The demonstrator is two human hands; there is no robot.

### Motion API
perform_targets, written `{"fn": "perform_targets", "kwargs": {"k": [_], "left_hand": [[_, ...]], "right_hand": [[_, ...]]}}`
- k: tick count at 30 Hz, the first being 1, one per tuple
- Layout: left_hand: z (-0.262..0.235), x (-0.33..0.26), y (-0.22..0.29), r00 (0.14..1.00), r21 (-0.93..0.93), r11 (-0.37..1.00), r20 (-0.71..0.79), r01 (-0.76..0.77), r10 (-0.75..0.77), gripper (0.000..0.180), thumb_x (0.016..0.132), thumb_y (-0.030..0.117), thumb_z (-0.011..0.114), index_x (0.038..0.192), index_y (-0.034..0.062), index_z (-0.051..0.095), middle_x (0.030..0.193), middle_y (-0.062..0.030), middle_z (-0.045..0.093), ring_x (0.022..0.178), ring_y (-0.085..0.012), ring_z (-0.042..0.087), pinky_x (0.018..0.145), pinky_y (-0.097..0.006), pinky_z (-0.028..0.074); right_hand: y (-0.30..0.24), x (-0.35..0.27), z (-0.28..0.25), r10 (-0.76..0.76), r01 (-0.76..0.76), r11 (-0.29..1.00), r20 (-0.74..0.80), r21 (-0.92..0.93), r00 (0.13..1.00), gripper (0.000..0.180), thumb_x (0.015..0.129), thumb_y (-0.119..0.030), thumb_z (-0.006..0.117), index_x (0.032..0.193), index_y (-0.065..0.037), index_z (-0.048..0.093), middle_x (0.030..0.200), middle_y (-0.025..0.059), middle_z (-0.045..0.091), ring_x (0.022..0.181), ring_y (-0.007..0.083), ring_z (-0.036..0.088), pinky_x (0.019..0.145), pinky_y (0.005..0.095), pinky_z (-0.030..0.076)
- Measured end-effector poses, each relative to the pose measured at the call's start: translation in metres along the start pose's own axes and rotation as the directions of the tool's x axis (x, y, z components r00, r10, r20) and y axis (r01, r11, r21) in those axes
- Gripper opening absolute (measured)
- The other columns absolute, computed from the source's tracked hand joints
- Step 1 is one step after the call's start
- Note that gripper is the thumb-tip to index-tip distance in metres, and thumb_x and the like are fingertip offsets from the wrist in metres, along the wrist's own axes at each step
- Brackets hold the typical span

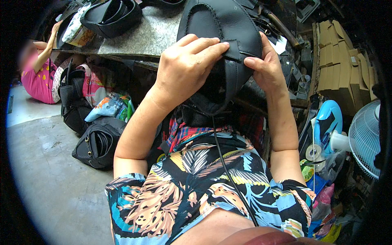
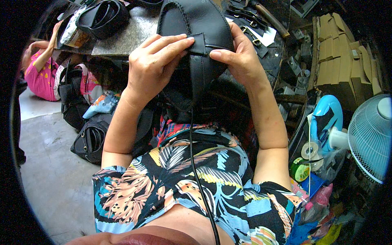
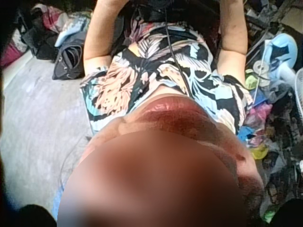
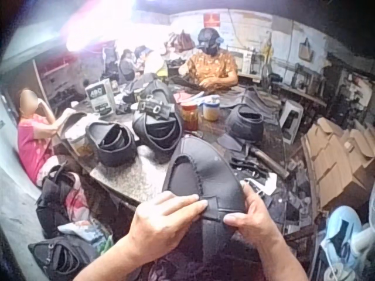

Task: The person assembles black handbags by attaching metal buckles and straps to the bag bodies. They pick up buckles and straps from the table, thread them through slots on the bag, and secure them in place. The person handles multiple bags one at a time, repeating the attachment process for each.

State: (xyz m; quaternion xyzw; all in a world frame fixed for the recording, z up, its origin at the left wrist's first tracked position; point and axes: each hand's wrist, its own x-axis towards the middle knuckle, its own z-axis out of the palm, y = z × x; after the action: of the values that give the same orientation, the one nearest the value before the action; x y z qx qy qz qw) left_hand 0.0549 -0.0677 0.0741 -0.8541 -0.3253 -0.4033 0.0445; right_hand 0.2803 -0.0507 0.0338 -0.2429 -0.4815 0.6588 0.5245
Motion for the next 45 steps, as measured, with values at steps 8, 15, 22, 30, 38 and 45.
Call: {"fn": "perform_targets", "kwargs": {"k": [8, 15, 22, 30, 38, 45], "left_hand": [[0.001, 0.0, 0.001, 1.0, -0.001, 1.0, 0.011, 0.005, -0.005, 0.029, 0.076, 0.005, 0.072, 0.105, 0.0079, 0.073, 0.1, -0.0085, 0.072, 0.082, -0.0243, 0.067, 0.072, -0.034, 0.056], [0.001, 0.002, 0.002, 1.0, -0.006, 1.0, 0.013, 0.018, -0.018, 0.027, 0.078, 0.009, 0.073, 0.105, 0.0088, 0.073, 0.098, -0.0069, 0.072, 0.084, -0.0241, 0.067, 0.073, -0.034, 0.056], [-0.004, 0.0, 0.009, 0.994, -0.055, 0.996, 0.083, 0.069, -0.064, 0.029, 0.082, 0.007, 0.072, 0.112, 0.0105, 0.073, 0.108, -0.0106, 0.071, 0.091, -0.0294, 0.067, 0.078, -0.036, 0.055], [-0.011, -0.023, -0.013, 0.935, -0.362, 0.889, -0.108, 0.28, -0.338, 0.028, 0.086, -0.002, 0.066, 0.112, 0.006, 0.072, 0.118, -0.0131, 0.069, 0.106, -0.025, 0.068, 0.09, -0.034, 0.052], [-0.014, -0.059, -0.036, 0.507, -0.605, 0.188, 0.413, 0.774, -0.757, 0.045, 0.101, 0.025, 0.058, 0.137, -0.0008, 0.052, 0.12, -0.0111, 0.065, 0.109, -0.0163, 0.062, 0.092, -0.03, 0.05], [-0.013, -0.043, -0.035, 0.691, -0.858, -0.246, 0.51, 0.451, -0.513, 0.05, 0.095, 0.029, 0.066, 0.135, 0.0016, 0.05, 0.114, -0.0079, 0.067, 0.1, -0.0146, 0.065, 0.086, -0.031, 0.054]], "right_hand": [[0.003, 0.001, -0.002, -0.035, 0.036, 0.999, 0.028, -0.033, 0.999, 0.06, 0.075, -0.004, 0.078, 0.13, -0.004, 0.052, 0.116, 0.0051, 0.063, 0.106, 0.0138, 0.061, 0.097, 0.0306, 0.05], [0.0, -0.001, 0.001, -0.001, 0.001, 0.998, -0.006, -0.058, 1.0, 0.062, 0.075, -0.004, 0.078, 0.131, -0.002, 0.051, 0.117, 0.0063, 0.063, 0.106, 0.0143, 0.061, 0.097, 0.0309, 0.049], [-0.005, -0.005, 0.006, 0.014, -0.016, 1.0, -0.044, -0.025, 0.999, 0.06, 0.076, -0.003, 0.077, 0.129, -0.001, 0.051, 0.116, 0.0074, 0.064, 0.104, 0.0145, 0.062, 0.095, 0.0309, 0.051], [-0.012, -0.007, 0.002, 0.033, -0.037, 0.999, -0.126, -0.036, 0.991, 0.048, 0.078, -0.001, 0.075, 0.122, -0.004, 0.057, 0.106, 0.0073, 0.068, 0.097, 0.0154, 0.067, 0.09, 0.031, 0.055], [-0.008, -0.002, -0.012, 0.04, -0.018, 0.976, -0.096, 0.217, 0.995, 0.051, 0.083, -0.01, 0.06, 0.133, -0.002, 0.052, 0.116, 0.0101, 0.067, 0.103, 0.0207, 0.068, 0.091, 0.0353, 0.058], [-0.017, 0.013, -0.02, 0.014, -0.017, 0.961, 0.013, 0.277, 1.0, 0.053, 0.083, -0.009, 0.059, 0.135, -0.002, 0.049, 0.12, 0.0112, 0.066, 0.103, 0.0218, 0.069, 0.091, 0.035, 0.058]]}}
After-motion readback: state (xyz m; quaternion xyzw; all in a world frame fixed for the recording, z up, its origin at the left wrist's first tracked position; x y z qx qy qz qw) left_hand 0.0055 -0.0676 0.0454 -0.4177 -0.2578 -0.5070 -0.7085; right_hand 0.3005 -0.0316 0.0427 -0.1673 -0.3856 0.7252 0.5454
